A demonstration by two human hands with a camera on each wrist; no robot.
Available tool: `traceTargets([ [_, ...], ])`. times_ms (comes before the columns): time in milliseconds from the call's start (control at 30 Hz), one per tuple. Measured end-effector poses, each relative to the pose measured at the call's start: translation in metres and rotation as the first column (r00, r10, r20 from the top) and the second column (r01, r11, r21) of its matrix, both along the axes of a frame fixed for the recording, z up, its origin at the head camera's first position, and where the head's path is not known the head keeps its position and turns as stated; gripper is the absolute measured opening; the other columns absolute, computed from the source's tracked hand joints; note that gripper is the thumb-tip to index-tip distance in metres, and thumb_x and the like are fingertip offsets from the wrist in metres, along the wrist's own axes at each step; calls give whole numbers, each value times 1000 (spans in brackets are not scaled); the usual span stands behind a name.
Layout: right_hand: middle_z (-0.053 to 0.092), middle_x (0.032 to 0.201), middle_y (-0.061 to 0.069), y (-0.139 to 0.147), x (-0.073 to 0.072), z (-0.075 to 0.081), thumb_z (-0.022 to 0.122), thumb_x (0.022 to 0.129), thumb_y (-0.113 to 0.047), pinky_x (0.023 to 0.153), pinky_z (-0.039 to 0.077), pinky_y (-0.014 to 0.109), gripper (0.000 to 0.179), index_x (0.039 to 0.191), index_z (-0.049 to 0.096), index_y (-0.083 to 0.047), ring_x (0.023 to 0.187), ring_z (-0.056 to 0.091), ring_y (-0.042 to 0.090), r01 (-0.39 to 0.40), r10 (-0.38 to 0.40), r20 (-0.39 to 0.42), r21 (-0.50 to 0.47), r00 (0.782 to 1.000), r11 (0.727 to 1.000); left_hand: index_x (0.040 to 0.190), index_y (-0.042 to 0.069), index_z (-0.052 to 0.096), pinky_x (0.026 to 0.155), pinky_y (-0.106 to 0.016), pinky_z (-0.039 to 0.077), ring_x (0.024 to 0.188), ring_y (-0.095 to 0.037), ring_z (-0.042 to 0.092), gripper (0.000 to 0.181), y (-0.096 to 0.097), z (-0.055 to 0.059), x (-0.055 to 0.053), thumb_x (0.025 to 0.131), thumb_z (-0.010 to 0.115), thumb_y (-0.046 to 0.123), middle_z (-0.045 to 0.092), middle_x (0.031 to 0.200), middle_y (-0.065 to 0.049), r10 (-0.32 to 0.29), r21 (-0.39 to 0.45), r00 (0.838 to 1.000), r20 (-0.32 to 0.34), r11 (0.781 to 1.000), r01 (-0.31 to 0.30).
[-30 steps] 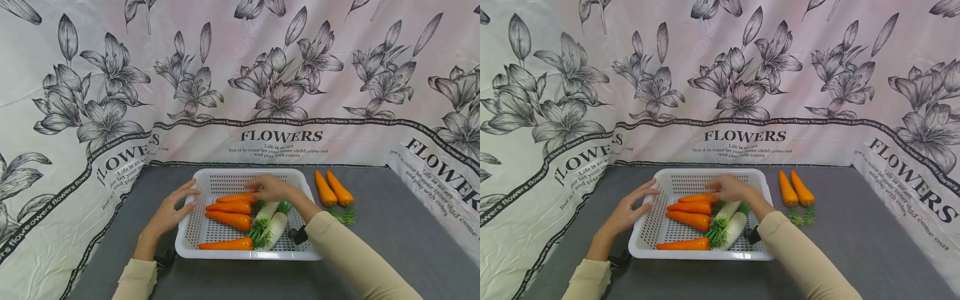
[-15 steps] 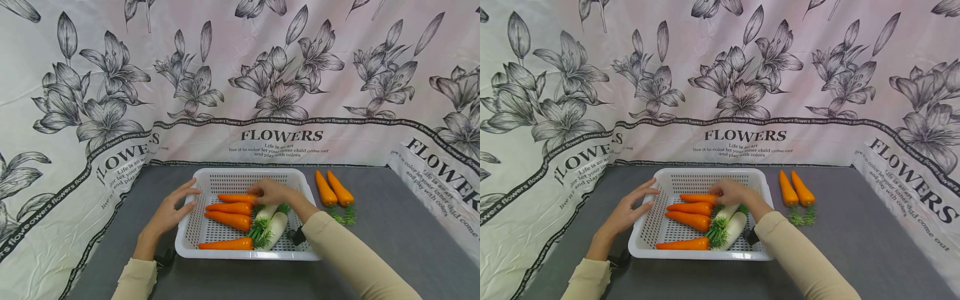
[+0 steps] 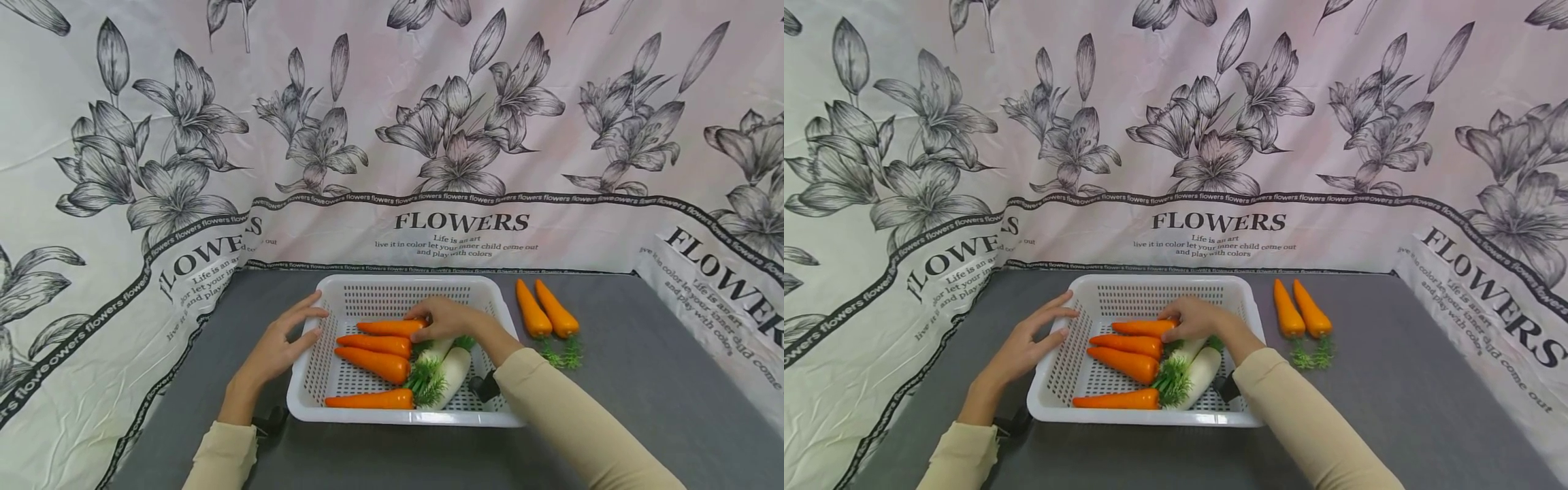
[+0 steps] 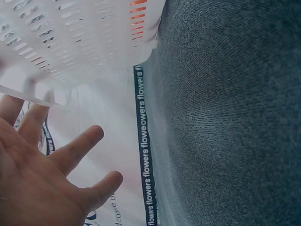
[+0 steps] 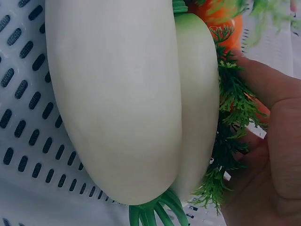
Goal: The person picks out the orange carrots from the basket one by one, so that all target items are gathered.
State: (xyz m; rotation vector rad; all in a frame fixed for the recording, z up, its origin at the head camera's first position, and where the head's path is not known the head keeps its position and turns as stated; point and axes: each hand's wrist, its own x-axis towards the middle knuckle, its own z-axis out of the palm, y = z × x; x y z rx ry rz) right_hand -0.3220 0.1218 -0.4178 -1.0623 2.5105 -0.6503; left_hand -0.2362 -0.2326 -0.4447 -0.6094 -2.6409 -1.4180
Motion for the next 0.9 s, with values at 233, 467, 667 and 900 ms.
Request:
traceTargets([
  [233, 67, 133, 8, 1, 3, 1, 68, 97, -32, 104, 51, 44, 40, 132, 68, -14, 117, 65, 25, 52, -52, 48, 4, 997, 999, 135, 15, 64, 115, -70, 32, 154, -40, 29, 36, 1, 1, -1, 101, 60, 28, 32, 168, 0, 3, -3, 1000, 1, 1000, -3],
  [467, 65, 136, 11, 0, 4, -2, 66, 95, -35, 113, 44, 50, 45, 135, 66, -13, 127, 60, 30, 36, -37, 10, 41, 999, 999, 135, 16, 64, 116, -70, 29, 154, -40, 28, 36, 1, 0, -1, 101, 60, 28, 31, 168, 0, 9, -2, 1000, 4, 1000, -9],
  [667, 71, 126, 6, -1, 3, -1, 66, 95, -32, 107, 49, 44, 40, 130, 70, -13, 117, 64, 22, 16, -16, 2, 50, 1000, 999, 135, 16, 64, 116, -70, 28, 154, -40, 28, 36, 2, 1, 0, 101, 60, 28, 31, 168, 0, 9, -2, 1000, 8, 1000, -9],
  [900, 66, 137, 10, -1, 4, 0, 66, 95, -34, 114, 43, 50, 46, 136, 66, -12, 129, 60, 30, 45, -45, -14, 42, 999, 998, 135, 16, 63, 116, -71, 29, 155, -39, 27, 36, 2, 2, 0, 102, 60, 28, 31, 168, 0, 9, -10, 1000, 6, 1000, -9],
])
